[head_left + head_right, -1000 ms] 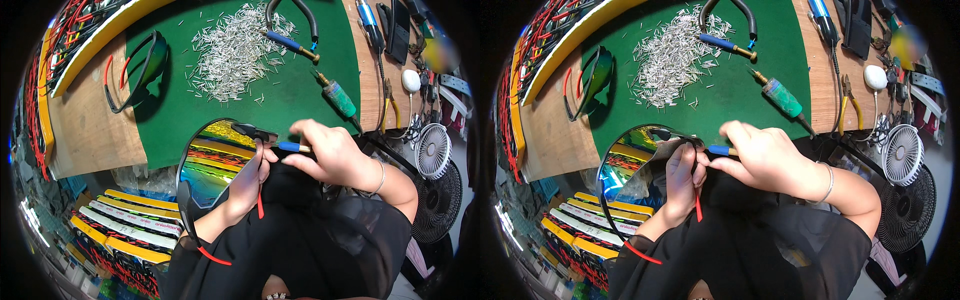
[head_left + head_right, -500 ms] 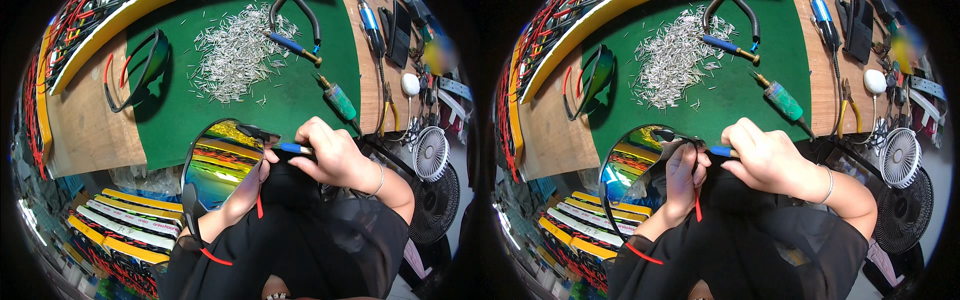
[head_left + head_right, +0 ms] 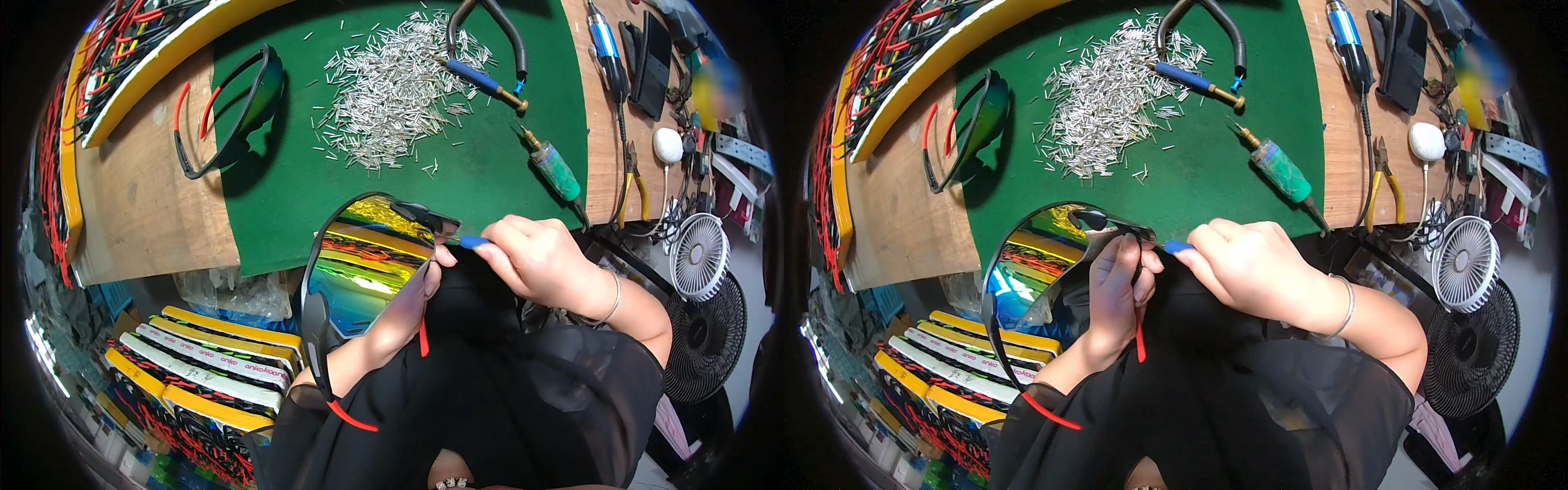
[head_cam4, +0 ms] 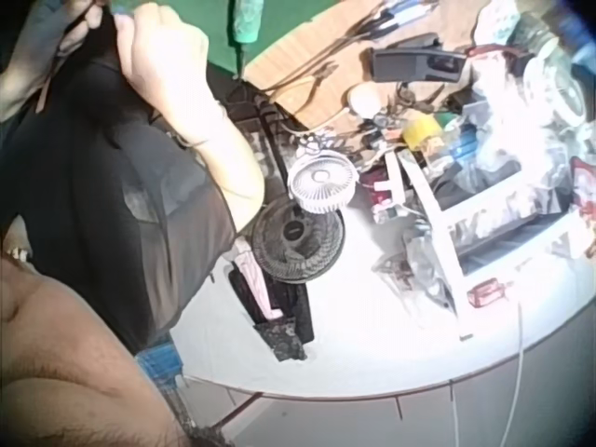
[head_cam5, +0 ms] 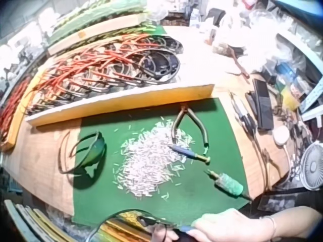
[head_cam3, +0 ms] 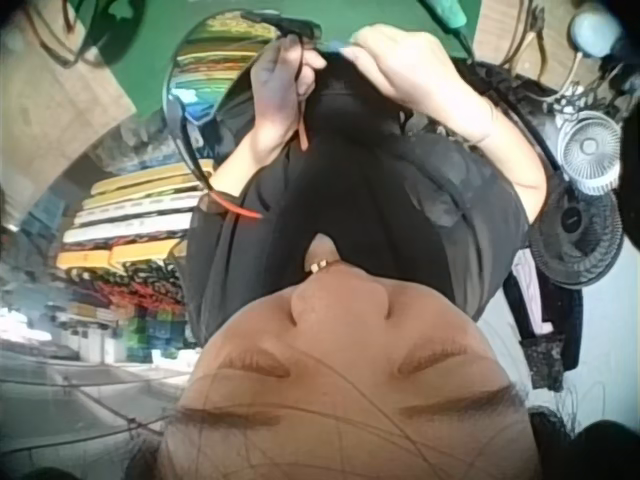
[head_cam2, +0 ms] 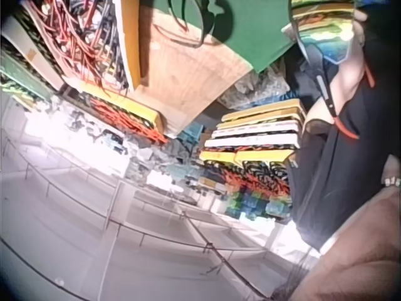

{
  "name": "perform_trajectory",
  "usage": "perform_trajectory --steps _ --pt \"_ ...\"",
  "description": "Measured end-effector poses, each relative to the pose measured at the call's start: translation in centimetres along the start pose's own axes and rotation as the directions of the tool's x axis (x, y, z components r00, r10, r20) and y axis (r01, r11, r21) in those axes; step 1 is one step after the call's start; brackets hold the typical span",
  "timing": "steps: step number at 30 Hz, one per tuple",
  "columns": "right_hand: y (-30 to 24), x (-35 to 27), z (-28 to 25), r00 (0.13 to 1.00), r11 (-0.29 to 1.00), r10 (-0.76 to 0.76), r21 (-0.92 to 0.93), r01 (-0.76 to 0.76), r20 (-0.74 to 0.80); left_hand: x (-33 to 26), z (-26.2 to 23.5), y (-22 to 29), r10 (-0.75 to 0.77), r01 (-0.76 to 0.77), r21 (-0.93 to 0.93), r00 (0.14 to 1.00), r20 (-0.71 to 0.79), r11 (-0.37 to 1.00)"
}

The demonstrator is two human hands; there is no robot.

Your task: The person assembles sunglasses by inserting small metal pins into the frame using a screwdriver. They handle multiple units one at a time, placing each completed pair into a tray.

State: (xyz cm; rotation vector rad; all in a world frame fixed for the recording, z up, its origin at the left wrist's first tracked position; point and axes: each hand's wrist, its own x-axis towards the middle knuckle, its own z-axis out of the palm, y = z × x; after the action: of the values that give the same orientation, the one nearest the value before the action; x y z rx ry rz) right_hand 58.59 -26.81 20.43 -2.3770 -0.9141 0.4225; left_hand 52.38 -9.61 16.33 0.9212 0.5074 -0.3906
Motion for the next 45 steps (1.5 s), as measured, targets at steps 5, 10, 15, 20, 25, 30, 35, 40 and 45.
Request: perform_trajectory --steps 5,10,15,20,25,30,35,40,45 --pt "-0.9 0.8 -0.6 0.995 0.993 0.063 0.101 -0.055 -0.082 -0.2 0.1 -0.1 0.015 -0.015 0.027 1.0 -0.017 1.0" --pt "-0.6 0.1 -0.4 0.999 0.999 0.032 -0.022 -0.031 0.02 0.0 0.0 -0.3 0.025 -0.024 0.03 0.999 -0.032 0.999" --pt "-0.3 0.0 -0.3 0.999 0.999 0.033 0.026 -0.033 0.003 -0.1 -0.3 -0.2 0.025 -0.024 0.084 1.0 -0.007 0.996" --pt "-1.1 0.5 -0.4 0.995 0.994 0.08 0.073 -0.076 -0.063 0.1 -0.6 -0.5 0.027 -0.027 0.083 1.0 -0.003 0.996" --pt "-0.3 -0.2 -0.1 0.998 0.996 0.065 0.069 -0.065 0.003 0.0 -0.3 -0.4 0.044 -0.041 0.093 0.999 -0.029 0.995" --pt "-1.1 0.3 -0.7 0.99 0.981 0.138 0.146 -0.131 -0.04 -0.1 -0.2 -0.1 -0.015 0.018 0.073 0.999 -0.043 0.997" --pt "0.2 -0.7 0.3 0.993 0.997 0.061 0.035 -0.065 0.106 0.0 -0.6 -0.4 0.008 -0.007 0.061 1.0 -0.006 0.998" --pt "-0.6 0.1 -0.8 0.995 0.988 0.089 0.132 -0.083 -0.037 -0.1 0.1 0.0 -0.052 0.058 0.072 0.996 -0.072 0.996" --pt "0.1 -0.7 0.3 0.999 0.999 0.027 0.027 -0.027 -0.028 -0.2 -0.1 -0.1 -0.036 0.038 0.058 0.999 -0.039 0.998"
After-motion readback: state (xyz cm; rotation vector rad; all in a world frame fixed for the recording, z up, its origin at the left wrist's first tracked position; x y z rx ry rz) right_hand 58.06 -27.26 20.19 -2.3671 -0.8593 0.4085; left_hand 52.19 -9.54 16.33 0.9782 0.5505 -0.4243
